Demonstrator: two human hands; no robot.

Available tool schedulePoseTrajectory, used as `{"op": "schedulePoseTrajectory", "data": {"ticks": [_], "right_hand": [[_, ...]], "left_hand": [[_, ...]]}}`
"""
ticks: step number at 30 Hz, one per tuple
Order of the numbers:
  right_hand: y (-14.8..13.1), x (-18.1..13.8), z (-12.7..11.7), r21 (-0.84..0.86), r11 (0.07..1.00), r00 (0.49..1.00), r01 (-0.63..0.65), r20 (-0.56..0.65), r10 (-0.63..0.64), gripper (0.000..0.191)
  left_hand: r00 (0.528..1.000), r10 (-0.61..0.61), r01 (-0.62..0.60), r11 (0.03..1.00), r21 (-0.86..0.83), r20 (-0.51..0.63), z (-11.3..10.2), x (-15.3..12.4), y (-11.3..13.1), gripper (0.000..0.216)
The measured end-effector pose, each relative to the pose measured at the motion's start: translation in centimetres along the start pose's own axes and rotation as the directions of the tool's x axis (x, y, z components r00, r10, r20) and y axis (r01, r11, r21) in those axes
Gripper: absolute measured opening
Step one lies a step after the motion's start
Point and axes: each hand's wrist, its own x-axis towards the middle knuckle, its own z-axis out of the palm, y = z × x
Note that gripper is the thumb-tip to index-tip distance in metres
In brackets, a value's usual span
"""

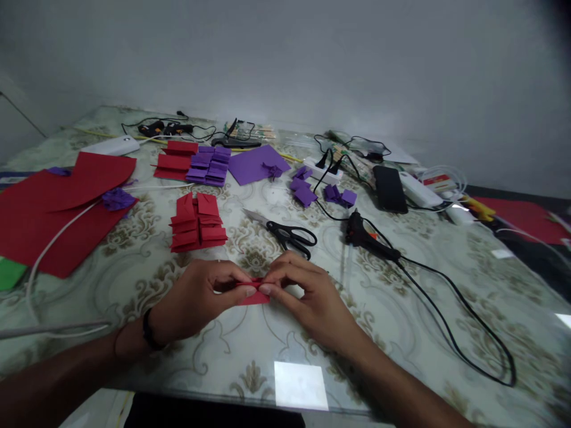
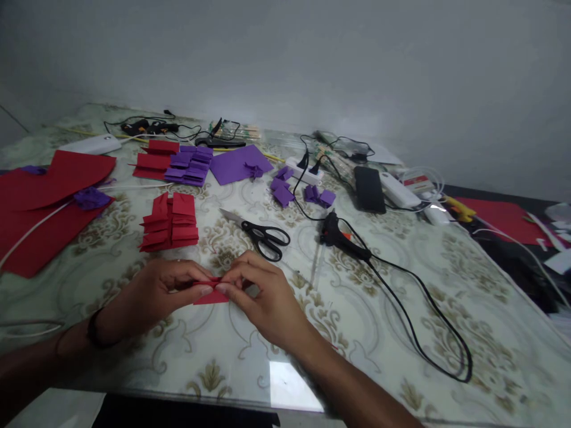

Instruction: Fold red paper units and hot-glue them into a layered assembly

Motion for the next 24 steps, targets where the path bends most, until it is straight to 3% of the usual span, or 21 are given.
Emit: {"op": "schedulePoseTrajectory", "data": {"ticks": [8, 19, 24], "right_hand": [[-0.09, -0.06, 0.18, -0.009, 1.0, 0.999, 0.015, -0.035, -0.015, 0.008], [-0.52, -0.11, -0.26, -0.007, 0.998, 0.996, 0.059, -0.074, -0.059, 0.009], [-0.3, -0.13, -0.07, -0.012, 0.997, 0.995, 0.07, -0.067, -0.071, 0.007]], "left_hand": [[0.995, 0.078, -0.077, 0.997, 0.02, -0.061, 0.01, -0.16, 0.0, 0.011], [1.0, 0.003, -0.004, 0.976, -0.219, -0.006, 0.14, -0.05, -0.46, 0.01], [1.0, 0.0, -0.005, 0.976, -0.22, -0.024, 0.02, 0.07, -0.35, 0.008]]}}
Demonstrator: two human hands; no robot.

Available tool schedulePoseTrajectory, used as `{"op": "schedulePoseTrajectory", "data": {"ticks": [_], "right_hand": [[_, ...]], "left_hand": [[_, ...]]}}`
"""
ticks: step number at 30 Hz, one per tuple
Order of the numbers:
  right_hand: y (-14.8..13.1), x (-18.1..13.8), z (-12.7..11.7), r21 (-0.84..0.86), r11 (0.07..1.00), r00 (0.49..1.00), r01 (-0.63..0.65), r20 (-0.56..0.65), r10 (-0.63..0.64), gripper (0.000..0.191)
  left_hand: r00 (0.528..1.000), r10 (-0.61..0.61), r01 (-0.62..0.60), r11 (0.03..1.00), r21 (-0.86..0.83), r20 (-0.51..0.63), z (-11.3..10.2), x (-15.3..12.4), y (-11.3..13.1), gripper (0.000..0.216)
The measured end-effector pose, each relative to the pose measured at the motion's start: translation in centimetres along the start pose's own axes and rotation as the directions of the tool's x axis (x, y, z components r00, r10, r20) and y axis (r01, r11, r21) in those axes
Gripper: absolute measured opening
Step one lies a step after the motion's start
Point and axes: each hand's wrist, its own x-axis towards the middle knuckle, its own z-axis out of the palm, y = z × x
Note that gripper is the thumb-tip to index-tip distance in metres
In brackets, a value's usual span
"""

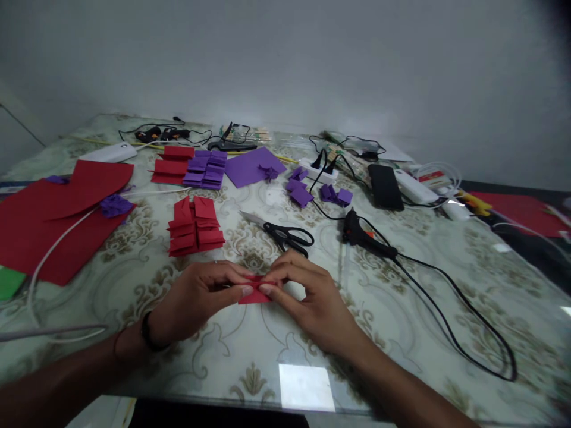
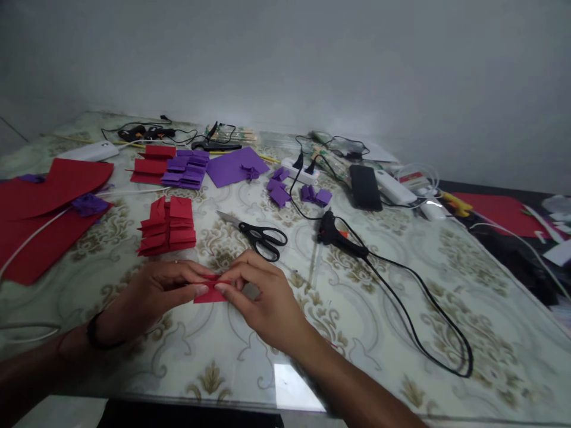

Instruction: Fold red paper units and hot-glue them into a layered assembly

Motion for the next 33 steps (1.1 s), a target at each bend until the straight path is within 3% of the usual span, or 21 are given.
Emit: {"op": "schedulePoseTrajectory", "data": {"ticks": [11, 22, 25, 28, 33], "right_hand": [[0.3, 0.3, 0.0, -0.019, 0.998, 0.996, -0.067, 0.051, 0.068, 0.016], [0.7, 0.4, -0.2, 0.025, 0.983, 0.981, -0.181, 0.071, 0.179, 0.016], [0.7, 0.5, -0.2, 0.026, 0.981, 0.978, -0.195, 0.078, 0.192, 0.016], [0.6, 0.5, -0.1, 0.031, 0.983, 0.98, -0.182, 0.09, 0.179, 0.019], [0.3, 0.4, 0.1, 0.043, 0.982, 0.976, -0.186, 0.121, 0.18, 0.016]], "left_hand": [[0.994, 0.112, -0.111, 0.981, 0.157, 0.002, -0.5, 0.5, -0.5, 0.011], [0.998, 0.053, -0.04, 0.942, 0.332, -0.029, -1.1, 0.6, 0.4, 0.029], [0.994, 0.097, -0.072, 0.921, 0.382, -0.046, -1.0, 0.5, 0.5, 0.022], [0.992, 0.126, -0.125, 0.917, 0.379, 0.023, -0.7, 0.4, 0.2, 0.01], [0.991, 0.126, -0.136, 0.906, 0.402, 0.051, -0.4, 0.3, -0.2, 0.012]]}}
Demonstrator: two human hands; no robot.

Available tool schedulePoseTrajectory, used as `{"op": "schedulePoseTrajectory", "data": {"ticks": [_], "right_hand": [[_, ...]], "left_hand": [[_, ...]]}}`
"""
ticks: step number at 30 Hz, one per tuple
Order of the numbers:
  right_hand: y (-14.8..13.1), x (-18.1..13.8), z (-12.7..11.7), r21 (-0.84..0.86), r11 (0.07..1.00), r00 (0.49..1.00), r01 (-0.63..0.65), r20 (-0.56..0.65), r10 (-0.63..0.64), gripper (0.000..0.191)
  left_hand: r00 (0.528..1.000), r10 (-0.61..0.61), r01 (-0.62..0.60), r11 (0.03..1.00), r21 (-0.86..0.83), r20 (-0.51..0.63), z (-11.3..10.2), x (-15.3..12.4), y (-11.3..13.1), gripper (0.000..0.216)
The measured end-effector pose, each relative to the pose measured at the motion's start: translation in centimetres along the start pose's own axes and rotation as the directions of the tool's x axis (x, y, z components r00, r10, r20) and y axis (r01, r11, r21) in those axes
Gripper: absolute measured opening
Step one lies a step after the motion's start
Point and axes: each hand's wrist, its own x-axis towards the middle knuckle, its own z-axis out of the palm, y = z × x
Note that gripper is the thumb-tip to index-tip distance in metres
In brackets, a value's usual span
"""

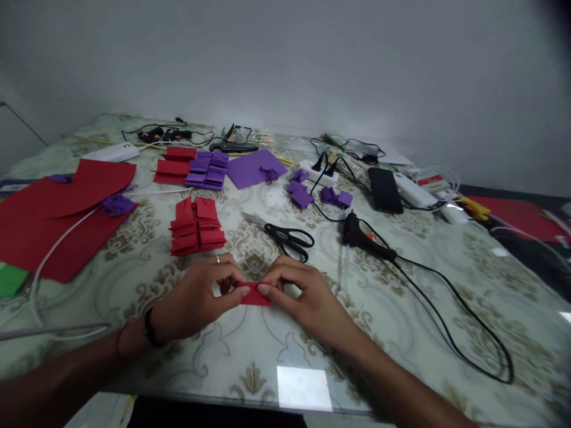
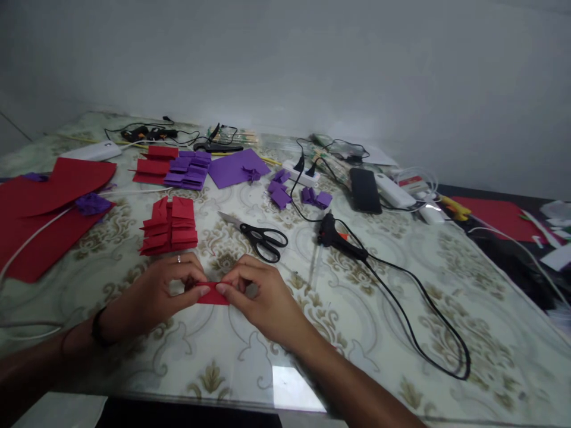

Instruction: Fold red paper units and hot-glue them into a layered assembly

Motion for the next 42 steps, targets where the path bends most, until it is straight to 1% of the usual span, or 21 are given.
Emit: {"op": "schedulePoseTrajectory", "data": {"ticks": [9, 13, 16, 19, 22, 24, 27, 30, 37, 42], "right_hand": [[-0.2, -0.3, 0.3, 0.0, 0.998, 0.998, 0.057, 0.014, -0.057, 0.016], [-0.4, -0.3, 0.4, -0.009, 0.996, 0.996, 0.086, 0.013, -0.086, 0.019], [-0.4, -0.3, 0.4, -0.012, 0.997, 0.997, 0.078, 0.026, -0.078, 0.017], [-0.4, -0.3, 0.5, -0.007, 0.994, 0.994, 0.107, 0.036, -0.106, 0.013], [-0.4, -0.4, 0.5, -0.027, 0.99, 0.99, 0.141, 0.017, -0.14, 0.016], [-0.3, -0.4, 0.4, -0.042, 0.991, 0.991, 0.13, -0.003, -0.131, 0.017], [-0.2, -0.2, 0.3, -0.046, 0.996, 0.997, 0.078, -0.017, -0.079, 0.016], [-0.1, -0.1, 0.1, -0.04, 0.998, 0.999, 0.043, -0.023, -0.044, 0.016], [0.2, 0.1, -0.5, -0.025, 0.999, 0.998, 0.032, -0.048, -0.033, 0.019], [0.5, 0.1, -0.6, -0.036, 0.999, 1.0, 0.01, -0.029, -0.011, 0.017]], "left_hand": [[1.0, 0.028, -0.027, 0.999, 0.025, -0.004, 0.3, -0.3, 0.1, 0.008], [0.999, 0.036, -0.036, 0.999, 0.014, -0.004, 0.2, -0.4, 0.2, 0.012], [0.999, 0.042, -0.042, 0.999, 0.014, -0.001, 0.1, -0.4, 0.3, 0.016], [0.999, 0.047, -0.047, 0.997, 0.058, 0.002, 0.1, -0.4, 0.5, 0.018], [0.999, 0.04, -0.041, 0.993, 0.11, 0.007, 0.2, -0.3, 0.6, 0.016], [0.999, 0.05, -0.051, 0.992, 0.118, 0.013, 0.2, -0.3, 0.6, 0.014], [0.997, 0.077, -0.077, 0.991, 0.108, 0.004, 0.2, -0.2, 0.4, 0.013], [0.997, 0.073, -0.071, 0.991, 0.118, -0.011, 0.2, -0.1, 0.1, 0.013], [1.0, -0.002, 0.001, 0.997, 0.079, 0.012, -0.6, 0.0, 0.3, 0.016], [0.999, 0.031, -0.028, 0.994, 0.105, -0.027, -0.9, 0.0, 0.3, 0.018]]}}
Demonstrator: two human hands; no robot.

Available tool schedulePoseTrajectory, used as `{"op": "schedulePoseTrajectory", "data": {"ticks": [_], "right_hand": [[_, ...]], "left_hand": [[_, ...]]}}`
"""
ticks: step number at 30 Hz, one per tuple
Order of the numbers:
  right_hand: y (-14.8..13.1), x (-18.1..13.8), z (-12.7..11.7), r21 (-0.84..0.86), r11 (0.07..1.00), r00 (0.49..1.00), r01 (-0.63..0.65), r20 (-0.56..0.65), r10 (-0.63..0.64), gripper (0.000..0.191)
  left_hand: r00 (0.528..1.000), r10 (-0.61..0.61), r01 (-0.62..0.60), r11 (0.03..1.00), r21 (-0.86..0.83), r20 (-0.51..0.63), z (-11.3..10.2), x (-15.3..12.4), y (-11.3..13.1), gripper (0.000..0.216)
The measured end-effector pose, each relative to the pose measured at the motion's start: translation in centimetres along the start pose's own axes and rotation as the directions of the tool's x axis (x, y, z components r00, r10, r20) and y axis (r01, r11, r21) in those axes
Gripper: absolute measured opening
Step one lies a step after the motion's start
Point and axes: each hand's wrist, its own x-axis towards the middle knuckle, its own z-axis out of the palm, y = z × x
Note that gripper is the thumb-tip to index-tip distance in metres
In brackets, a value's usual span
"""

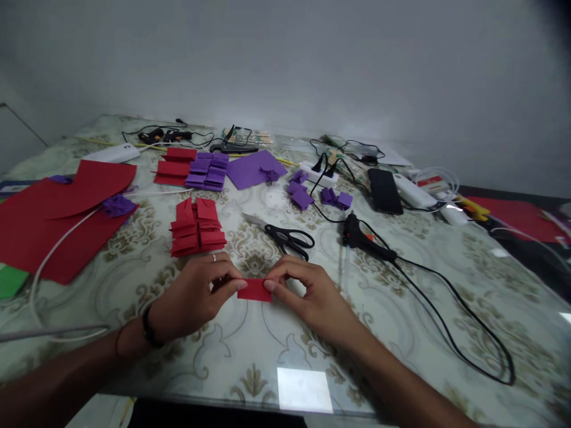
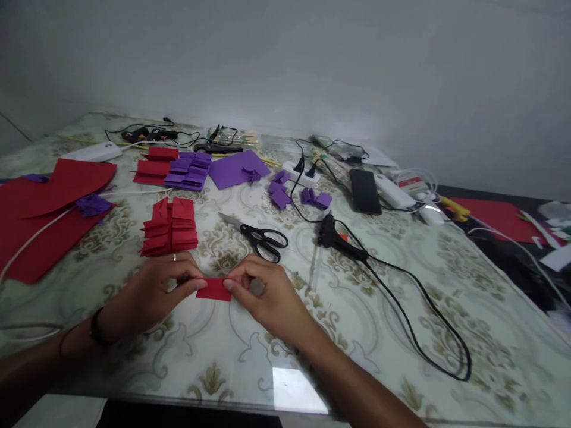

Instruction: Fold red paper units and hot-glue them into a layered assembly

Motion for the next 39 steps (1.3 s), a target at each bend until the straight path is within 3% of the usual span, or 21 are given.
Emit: {"op": "schedulePoseTrajectory", "data": {"ticks": [11, 16, 20, 24, 27, 33, 39], "right_hand": [[-0.3, -0.2, 0.1, 0.0, 0.999, 0.999, 0.04, 0.002, -0.04, 0.018], [-0.4, -0.4, 0.5, -0.025, 0.997, 0.997, 0.076, 0.001, -0.076, 0.005], [-0.4, -0.6, 0.5, -0.015, 0.989, 0.988, 0.15, -0.026, -0.15, 0.01], [-0.4, -0.6, 0.4, -0.028, 0.975, 0.975, 0.22, 0.003, -0.22, 0.021], [-0.3, -0.6, 0.4, -0.03, 0.972, 0.972, 0.234, 0.006, -0.234, 0.026], [0.0, -0.7, 0.4, -0.037, 0.968, 0.968, 0.25, -0.015, -0.251, 0.017], [0.0, -0.8, 0.5, -0.045, 0.97, 0.97, 0.237, -0.052, -0.239, 0.015]], "left_hand": [[0.999, 0.042, -0.041, 0.998, -0.041, 0.015, 0.6, -0.2, -0.2, 0.005], [0.995, 0.092, -0.093, 0.995, -0.021, -0.03, 0.7, -0.3, -0.4, 0.011], [0.996, 0.059, -0.06, 0.998, -0.014, -0.066, 0.4, -0.3, -0.2, 0.013], [0.999, -0.003, -0.003, 0.994, -0.108, -0.054, 0.3, -0.2, 0.0, 0.014], [1.0, -0.009, 0.003, 0.984, -0.179, -0.03, 0.3, 0.0, 0.0, 0.014], [1.0, 0.012, -0.007, 0.978, -0.207, 0.023, 0.3, -0.1, 0.3, 0.009], [0.998, 0.057, -0.061, 0.979, -0.194, -0.026, 0.4, -0.4, 0.6, 0.016]]}}
